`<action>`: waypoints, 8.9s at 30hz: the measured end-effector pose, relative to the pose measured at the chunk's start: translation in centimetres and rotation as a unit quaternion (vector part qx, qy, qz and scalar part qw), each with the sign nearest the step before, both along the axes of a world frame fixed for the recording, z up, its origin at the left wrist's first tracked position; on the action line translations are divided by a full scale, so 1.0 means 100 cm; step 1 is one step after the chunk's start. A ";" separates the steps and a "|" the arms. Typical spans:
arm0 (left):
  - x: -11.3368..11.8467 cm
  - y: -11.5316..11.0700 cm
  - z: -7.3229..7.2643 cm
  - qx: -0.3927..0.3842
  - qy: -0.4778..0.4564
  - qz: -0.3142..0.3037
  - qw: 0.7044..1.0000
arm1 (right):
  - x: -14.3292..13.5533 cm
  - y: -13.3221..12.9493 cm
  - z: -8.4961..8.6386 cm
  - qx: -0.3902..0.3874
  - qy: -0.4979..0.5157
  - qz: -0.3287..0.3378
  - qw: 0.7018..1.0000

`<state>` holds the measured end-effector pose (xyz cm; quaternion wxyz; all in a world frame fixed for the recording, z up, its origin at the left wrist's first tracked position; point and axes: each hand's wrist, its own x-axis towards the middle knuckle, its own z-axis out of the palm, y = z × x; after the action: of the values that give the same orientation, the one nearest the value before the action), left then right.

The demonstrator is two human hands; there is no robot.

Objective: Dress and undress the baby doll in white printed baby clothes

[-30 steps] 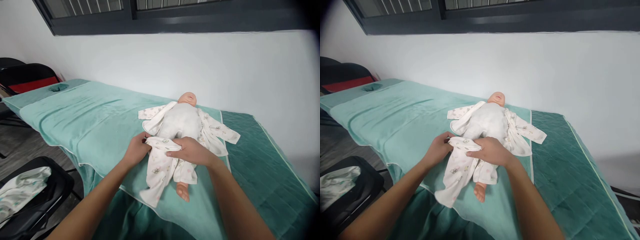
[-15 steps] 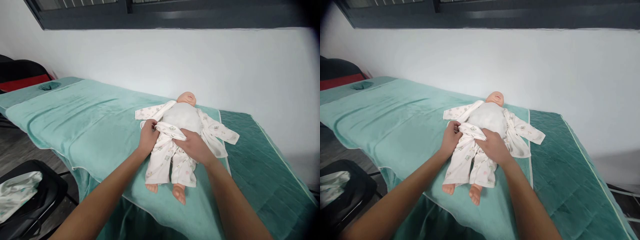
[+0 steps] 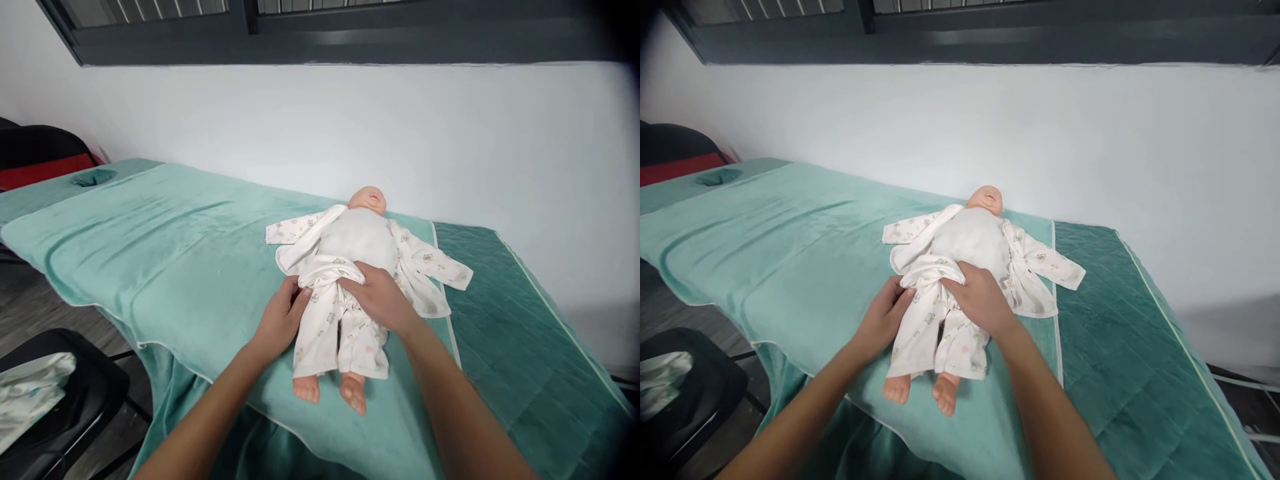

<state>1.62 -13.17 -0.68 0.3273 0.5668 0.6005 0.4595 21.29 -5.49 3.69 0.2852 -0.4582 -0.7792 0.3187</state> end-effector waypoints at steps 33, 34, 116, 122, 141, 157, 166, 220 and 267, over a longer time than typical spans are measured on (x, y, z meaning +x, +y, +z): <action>-0.011 0.080 0.045 0.080 -0.051 -0.018 0.995 | 0.040 0.019 -0.011 -0.157 0.350 0.032 0.923; -0.005 0.089 0.057 0.083 -0.024 -0.070 0.994 | 0.040 0.019 -0.011 -0.154 0.362 0.032 0.919; -0.027 0.161 0.041 0.000 -0.089 -0.203 0.975 | 0.038 0.073 -0.014 0.117 0.242 -0.297 0.916; -0.032 0.176 0.026 0.065 0.013 -0.018 0.998 | 0.057 0.092 -0.030 0.131 0.154 -0.355 0.913; -0.042 0.178 0.031 0.006 -0.048 0.056 0.997 | 0.076 0.106 -0.043 0.119 0.095 -0.390 0.908; -0.058 0.181 0.029 -0.084 0.068 0.032 0.994 | 0.052 0.091 -0.034 0.187 0.125 -0.296 0.929; -0.065 0.180 0.034 0.043 0.198 0.187 0.961 | 0.052 0.091 -0.033 0.137 0.181 -0.318 0.921; -0.025 0.167 0.028 0.211 0.092 -0.072 0.970 | 0.037 0.087 -0.036 0.064 0.215 -0.301 0.927; -0.020 0.159 0.038 0.193 0.097 -0.215 0.952 | 0.045 0.105 -0.052 0.062 0.179 -0.258 0.947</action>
<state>-0.33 2.72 3.11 0.2427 0.7767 0.3934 0.4278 25.77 5.05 -1.51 0.5202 -0.5604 -0.5886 0.2625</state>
